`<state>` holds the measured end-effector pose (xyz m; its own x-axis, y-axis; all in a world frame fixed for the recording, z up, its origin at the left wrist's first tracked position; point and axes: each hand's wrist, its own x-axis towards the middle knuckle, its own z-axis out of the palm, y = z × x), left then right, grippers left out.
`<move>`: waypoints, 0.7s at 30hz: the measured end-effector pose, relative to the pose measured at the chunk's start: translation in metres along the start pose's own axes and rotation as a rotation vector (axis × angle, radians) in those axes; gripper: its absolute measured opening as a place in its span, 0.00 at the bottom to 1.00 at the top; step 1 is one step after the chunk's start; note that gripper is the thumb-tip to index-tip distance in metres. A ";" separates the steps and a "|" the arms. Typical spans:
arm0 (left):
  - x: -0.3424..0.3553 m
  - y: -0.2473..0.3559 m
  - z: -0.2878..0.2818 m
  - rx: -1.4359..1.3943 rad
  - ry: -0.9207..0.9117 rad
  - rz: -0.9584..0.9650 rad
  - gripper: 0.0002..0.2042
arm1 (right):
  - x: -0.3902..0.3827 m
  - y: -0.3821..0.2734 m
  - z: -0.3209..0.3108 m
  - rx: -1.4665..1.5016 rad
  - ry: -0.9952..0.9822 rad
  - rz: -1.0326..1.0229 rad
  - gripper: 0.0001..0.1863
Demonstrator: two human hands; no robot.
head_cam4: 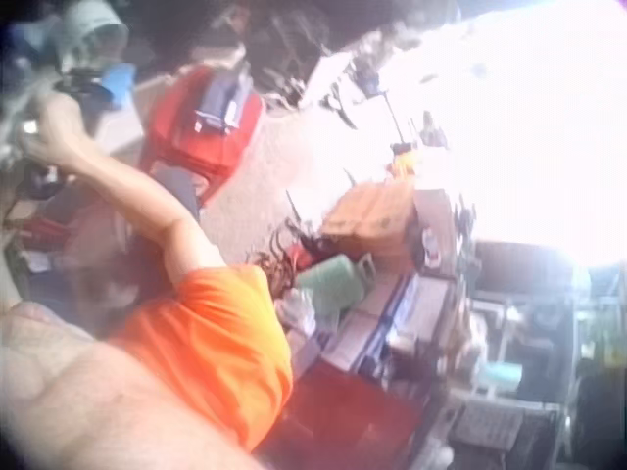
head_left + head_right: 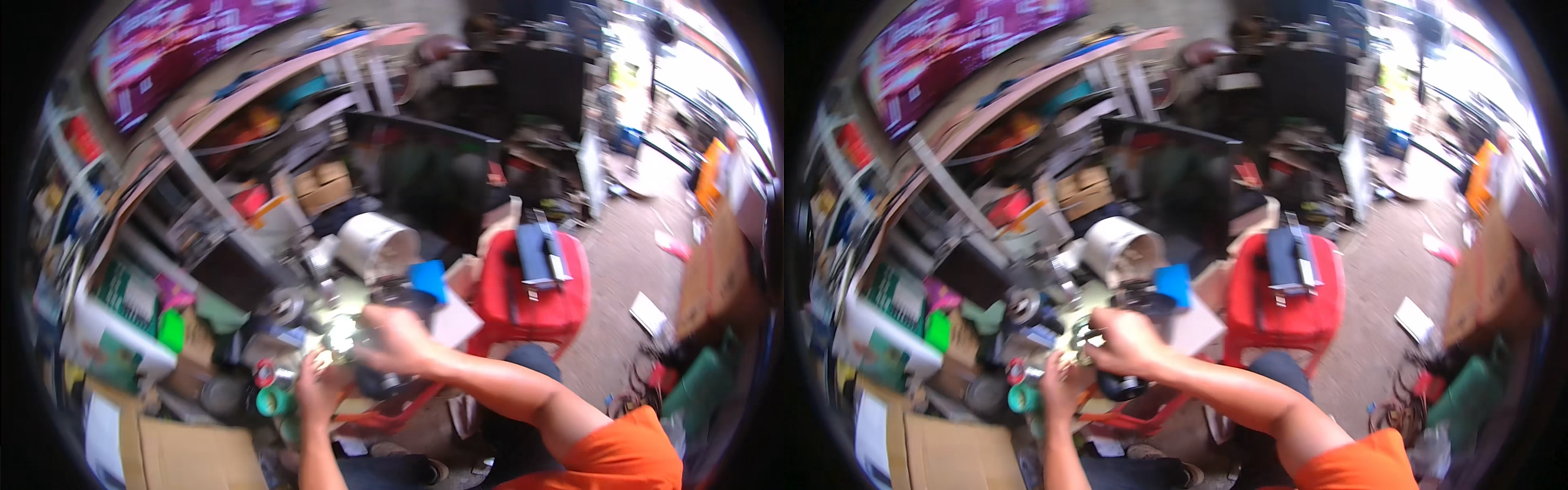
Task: The person sits at a cluttered workbench and solders a small electronic component using a soldering iron and solder wire. They repeatedly heat joints and apply solder, then trim excess wire with pliers.
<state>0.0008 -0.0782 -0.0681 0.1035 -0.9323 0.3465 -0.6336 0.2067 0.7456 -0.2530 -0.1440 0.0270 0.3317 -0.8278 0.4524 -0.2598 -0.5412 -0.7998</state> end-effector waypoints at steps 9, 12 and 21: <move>0.014 0.002 -0.003 -0.116 0.172 0.108 0.17 | -0.014 -0.025 -0.042 0.023 0.208 -0.144 0.13; 0.017 -0.004 -0.018 -0.134 0.233 0.125 0.15 | -0.018 -0.035 -0.064 0.041 0.308 -0.159 0.11; -0.011 -0.022 -0.055 0.469 0.344 0.424 0.12 | -0.049 -0.013 -0.141 0.064 0.544 -0.020 0.12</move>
<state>0.0561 -0.0565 -0.0568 -0.0383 -0.6378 0.7692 -0.9273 0.3095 0.2105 -0.3933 -0.1171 0.0709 -0.1853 -0.7838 0.5928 -0.1970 -0.5613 -0.8038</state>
